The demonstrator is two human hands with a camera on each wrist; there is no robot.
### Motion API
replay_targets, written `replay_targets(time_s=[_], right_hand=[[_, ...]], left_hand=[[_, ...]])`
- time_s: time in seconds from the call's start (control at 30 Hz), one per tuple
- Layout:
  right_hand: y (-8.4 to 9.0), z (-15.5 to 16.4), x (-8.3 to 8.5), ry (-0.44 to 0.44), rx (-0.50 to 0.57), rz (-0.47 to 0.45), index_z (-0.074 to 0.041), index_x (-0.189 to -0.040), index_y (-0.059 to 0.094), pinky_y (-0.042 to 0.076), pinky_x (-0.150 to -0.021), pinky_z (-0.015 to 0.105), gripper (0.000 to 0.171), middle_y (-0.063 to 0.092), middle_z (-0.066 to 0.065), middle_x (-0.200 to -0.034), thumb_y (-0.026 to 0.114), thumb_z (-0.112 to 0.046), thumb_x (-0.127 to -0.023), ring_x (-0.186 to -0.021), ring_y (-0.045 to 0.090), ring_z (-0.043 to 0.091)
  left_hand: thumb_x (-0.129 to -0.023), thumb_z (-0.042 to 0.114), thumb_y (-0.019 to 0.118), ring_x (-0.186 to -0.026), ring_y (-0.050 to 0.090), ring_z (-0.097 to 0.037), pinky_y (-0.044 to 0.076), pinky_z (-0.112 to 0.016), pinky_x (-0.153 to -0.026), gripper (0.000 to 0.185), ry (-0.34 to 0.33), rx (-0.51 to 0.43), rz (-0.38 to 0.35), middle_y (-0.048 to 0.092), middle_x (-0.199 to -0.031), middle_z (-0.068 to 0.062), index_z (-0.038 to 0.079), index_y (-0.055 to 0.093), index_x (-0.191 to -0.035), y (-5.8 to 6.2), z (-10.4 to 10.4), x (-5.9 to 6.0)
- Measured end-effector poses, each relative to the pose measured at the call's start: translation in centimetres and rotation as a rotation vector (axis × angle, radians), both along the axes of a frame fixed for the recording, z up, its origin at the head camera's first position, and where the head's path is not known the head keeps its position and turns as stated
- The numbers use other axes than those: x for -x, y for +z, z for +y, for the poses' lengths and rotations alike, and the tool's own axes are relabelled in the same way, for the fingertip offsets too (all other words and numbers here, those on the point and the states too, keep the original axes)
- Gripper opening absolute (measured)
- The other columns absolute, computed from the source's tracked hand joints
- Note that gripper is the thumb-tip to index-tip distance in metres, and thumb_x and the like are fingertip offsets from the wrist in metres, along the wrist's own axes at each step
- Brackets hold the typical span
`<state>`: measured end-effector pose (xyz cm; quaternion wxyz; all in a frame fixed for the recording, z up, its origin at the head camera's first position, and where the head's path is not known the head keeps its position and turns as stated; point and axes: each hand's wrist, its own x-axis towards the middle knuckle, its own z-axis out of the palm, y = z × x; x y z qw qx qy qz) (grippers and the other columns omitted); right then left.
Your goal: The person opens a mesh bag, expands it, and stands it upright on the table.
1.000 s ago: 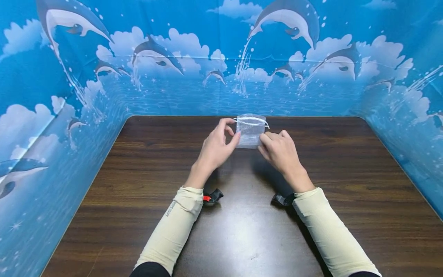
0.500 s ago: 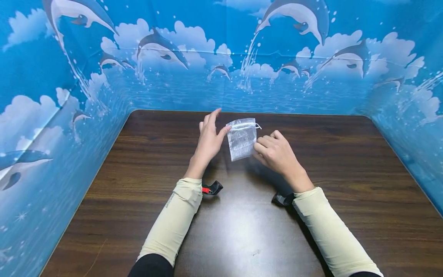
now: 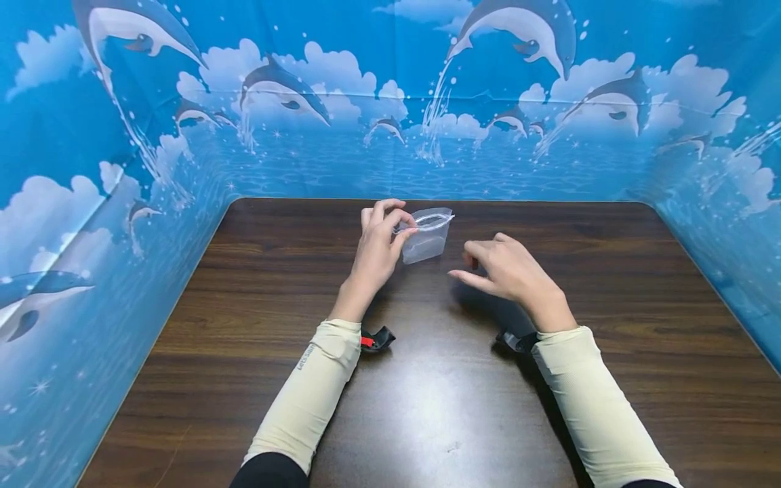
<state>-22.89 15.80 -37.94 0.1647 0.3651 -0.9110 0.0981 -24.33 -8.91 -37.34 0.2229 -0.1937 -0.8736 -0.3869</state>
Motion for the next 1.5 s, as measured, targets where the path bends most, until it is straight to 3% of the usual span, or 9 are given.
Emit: replay_targets(time_s=[0.2, 0.33, 0.43, 0.6, 0.73, 0.9, 1.07, 1.23, 1.5], right_hand=[[0.7, 0.4, 0.3, -0.002, 0.133, 0.141, -0.014, -0.109, 0.059, 0.044, -0.075, 0.037, 0.036, 0.062, 0.002, -0.101, 0.069, -0.039, -0.085, -0.083, 0.054, 0.019], [0.5, -0.1, 0.3, 0.056, 0.082, 0.095, -0.021, -0.129, 0.055, 0.039, -0.094, 0.046, 0.049, 0.046, 0.005, -0.14, 0.067, -0.044, -0.087, -0.112, 0.048, 0.027], [0.1, -0.4, 0.2, 0.069, 0.021, 0.052, -0.02, -0.122, 0.061, 0.035, -0.095, 0.048, 0.042, 0.055, 0.003, -0.131, 0.062, -0.047, -0.09, -0.109, 0.05, 0.026], [0.0, -0.7, -0.1, 0.071, -0.043, 0.084, -0.013, -0.096, 0.07, 0.042, -0.086, 0.042, 0.028, 0.067, 0.001, -0.087, 0.061, -0.039, -0.092, -0.084, 0.059, 0.019], [0.4, -0.9, -0.3, -0.026, -0.072, 0.068, -0.011, -0.108, 0.068, 0.046, -0.082, 0.041, 0.036, 0.068, 0.004, -0.092, 0.06, -0.043, -0.091, -0.085, 0.064, 0.021], [0.7, -0.9, -0.3, -0.144, -0.093, 0.008, -0.014, -0.116, 0.065, 0.046, -0.08, 0.042, 0.044, 0.069, 0.005, -0.103, 0.055, -0.05, -0.092, -0.093, 0.065, 0.022], [0.5, -0.8, 0.0, -0.089, -0.018, 0.005, -0.017, -0.114, 0.064, 0.046, -0.081, 0.043, 0.032, 0.061, 0.004, -0.113, 0.058, -0.042, -0.094, -0.099, 0.059, 0.023], [0.5, -0.8, 0.3, -0.018, 0.054, 0.063, -0.015, -0.106, 0.067, 0.046, -0.076, 0.04, 0.016, 0.06, 0.004, -0.115, 0.065, -0.023, -0.092, -0.097, 0.056, 0.023], [1.1, -0.7, 0.1, -0.039, 0.103, 0.067, -0.013, -0.11, 0.063, 0.045, -0.079, 0.041, 0.017, 0.059, 0.004, -0.121, 0.061, -0.018, -0.094, -0.099, 0.055, 0.023]], left_hand=[[-0.087, 0.027, 0.065, -0.117, 0.038, -0.027, 0.042, -0.039, -0.088, 0.007, -0.067, 0.048, -0.008, 0.048, -0.136, -0.005, 0.02, 0.064, -0.089, -1.1, 0.7, 0.0], [-0.086, 0.028, 0.063, -0.118, 0.035, -0.025, 0.041, -0.04, -0.091, 0.006, -0.122, 0.066, -0.039, 0.046, -0.138, -0.004, 0.023, 0.062, -0.087, -1.4, 0.6, 0.0], [-0.086, 0.029, 0.063, -0.119, 0.034, -0.025, 0.04, -0.041, -0.092, 0.006, -0.176, 0.102, -0.065, 0.044, -0.14, -0.002, 0.024, 0.061, -0.086, -1.2, 0.4, 0.1], [-0.087, 0.032, 0.063, -0.12, 0.033, -0.024, 0.045, -0.04, -0.089, 0.009, -0.233, 0.277, -0.092, 0.039, -0.146, 0.0, 0.026, 0.065, -0.094, -0.5, -0.2, -0.2], [-0.087, 0.033, 0.062, -0.12, 0.035, -0.024, 0.045, -0.04, -0.09, 0.01, -0.221, 0.408, -0.077, 0.039, -0.145, 0.001, 0.027, 0.067, -0.093, 0.1, -0.5, -0.4], [-0.089, 0.035, 0.059, -0.12, 0.036, -0.025, 0.046, -0.04, -0.088, 0.013, -0.187, 0.444, -0.074, 0.04, -0.144, 0.0, 0.026, 0.065, -0.096, 0.4, -0.3, -0.7], [-0.093, 0.034, 0.057, -0.118, 0.038, -0.023, 0.049, -0.038, -0.082, 0.018, -0.167, 0.41, -0.087, 0.04, -0.144, 0.001, 0.026, 0.062, -0.107, 0.2, 0.0, -0.8], [-0.093, 0.033, 0.057, -0.116, 0.041, -0.022, 0.047, -0.039, -0.085, 0.013, -0.102, 0.404, -0.046, 0.046, -0.139, 0.003, 0.025, 0.063, -0.101, 0.2, 0.2, -0.7], [-0.093, 0.033, 0.056, -0.114, 0.042, -0.023, 0.046, -0.039, -0.086, 0.013, -0.07, 0.341, -0.015, 0.049, -0.136, 0.001, 0.024, 0.064, -0.097, 0.6, 0.2, -0.7]])
